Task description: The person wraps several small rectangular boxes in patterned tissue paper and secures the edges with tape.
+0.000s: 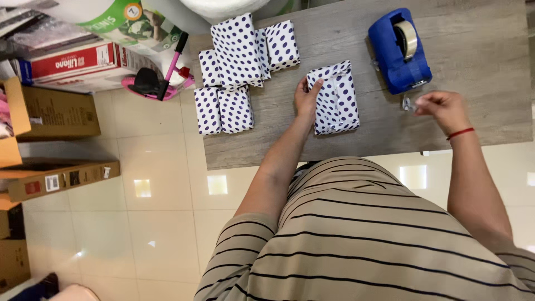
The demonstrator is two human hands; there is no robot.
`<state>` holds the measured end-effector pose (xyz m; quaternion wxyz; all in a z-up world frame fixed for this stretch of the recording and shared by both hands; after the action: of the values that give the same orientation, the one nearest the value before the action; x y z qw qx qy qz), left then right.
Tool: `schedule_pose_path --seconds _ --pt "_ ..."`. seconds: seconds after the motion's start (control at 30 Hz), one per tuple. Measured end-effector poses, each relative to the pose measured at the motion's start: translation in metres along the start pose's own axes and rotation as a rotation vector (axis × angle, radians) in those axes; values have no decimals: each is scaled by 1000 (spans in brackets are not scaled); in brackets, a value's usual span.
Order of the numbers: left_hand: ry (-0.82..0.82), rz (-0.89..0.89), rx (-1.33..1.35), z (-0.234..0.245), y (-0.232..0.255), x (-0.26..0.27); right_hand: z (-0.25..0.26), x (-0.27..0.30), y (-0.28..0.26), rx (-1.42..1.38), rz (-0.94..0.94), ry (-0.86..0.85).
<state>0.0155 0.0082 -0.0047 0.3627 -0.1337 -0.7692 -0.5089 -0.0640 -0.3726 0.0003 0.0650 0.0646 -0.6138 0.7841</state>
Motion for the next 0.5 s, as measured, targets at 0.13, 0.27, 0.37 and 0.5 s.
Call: schedule_pose_path --seconds 0.13,0.27,0.37,0.5 --pt "-16 -59 14 9 -31 -36 -77 -35 -111 278 214 -316" --pt "-30 -158 98 7 -37 -47 -152 -114 -167 281 360 -506" --pt "6 -66 67 5 -17 -26 -185 -163 -153 168 136 -600" --pt "-2 -38 25 4 -5 -10 -202 -186 -84 83 -146 -627"
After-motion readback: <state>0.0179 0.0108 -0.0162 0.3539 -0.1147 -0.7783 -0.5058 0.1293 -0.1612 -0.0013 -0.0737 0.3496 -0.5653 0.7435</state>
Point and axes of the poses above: each hand's wrist, its own x-axis away from the middle knuckle, its own z-axis out of the back of the hand, y = z × x, the point moved 3 cm from there along -x, towards the middle knuckle, and after that the axes turned 8 degrees about z, right-handed, at the moved point
